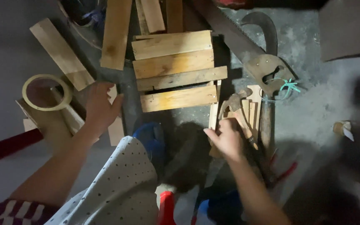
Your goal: A person is sitting on the floor sawing small wooden slats with a hand saw, surrounded by other wooden pieces and tools.
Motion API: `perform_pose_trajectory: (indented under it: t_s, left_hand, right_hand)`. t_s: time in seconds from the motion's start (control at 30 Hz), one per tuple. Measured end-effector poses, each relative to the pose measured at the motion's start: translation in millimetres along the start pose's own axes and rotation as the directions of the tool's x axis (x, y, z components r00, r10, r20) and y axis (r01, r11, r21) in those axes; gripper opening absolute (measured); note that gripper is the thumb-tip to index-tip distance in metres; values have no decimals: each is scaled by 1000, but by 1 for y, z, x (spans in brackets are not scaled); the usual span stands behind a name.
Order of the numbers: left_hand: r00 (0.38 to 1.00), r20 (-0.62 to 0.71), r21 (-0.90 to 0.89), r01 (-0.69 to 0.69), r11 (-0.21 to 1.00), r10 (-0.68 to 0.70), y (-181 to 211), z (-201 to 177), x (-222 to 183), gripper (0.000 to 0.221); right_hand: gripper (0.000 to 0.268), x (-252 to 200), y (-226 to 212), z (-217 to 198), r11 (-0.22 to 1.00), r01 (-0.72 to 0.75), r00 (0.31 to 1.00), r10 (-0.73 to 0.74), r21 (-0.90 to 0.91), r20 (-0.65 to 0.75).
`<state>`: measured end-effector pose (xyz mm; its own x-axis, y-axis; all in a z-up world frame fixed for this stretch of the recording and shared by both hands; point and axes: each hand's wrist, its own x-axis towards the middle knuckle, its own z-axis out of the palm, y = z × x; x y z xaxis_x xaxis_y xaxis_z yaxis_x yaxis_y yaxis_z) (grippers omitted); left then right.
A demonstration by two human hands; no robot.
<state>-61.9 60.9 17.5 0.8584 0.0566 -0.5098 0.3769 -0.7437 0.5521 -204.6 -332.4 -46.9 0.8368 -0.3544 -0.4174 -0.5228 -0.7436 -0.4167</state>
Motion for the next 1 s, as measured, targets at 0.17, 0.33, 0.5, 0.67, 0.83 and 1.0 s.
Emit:
perform_pose_trajectory:
  t_s: [0.17, 0.33, 0.5, 0.67, 0.83, 1.0]
  left_hand:
    - [993, -21, 16, -116, 993, 116, 15, -2, -6, 50]
    - [975, -104, 43, -191, 981, 195, 6, 10, -4, 45]
    - [869, -270, -145, -463, 875, 415, 60, 10, -23, 31]
    - [804, -91, -143, -595, 791, 588, 90, 18, -20, 9]
    - [864, 16, -449, -444, 776, 503, 117, 19, -18, 7]
    - [854, 207, -664, -236, 710, 477, 125, 12, -22, 18]
  right_hand:
    - [38, -9, -21, -23, 973, -229, 936, 212, 27, 280]
    - [36, -53, -9, -73, 896, -305, 934, 216, 321, 286]
    - [38, -65, -51, -107, 754, -332, 935, 181, 568, 306]
    - [27, -32, -100, -114, 737, -35, 961, -161, 675, 225]
    - [24, -5, -138, -111, 436, -96, 956, -211, 895, 205]
    - [24, 4, -162, -123, 418, 22, 926, -350, 908, 139]
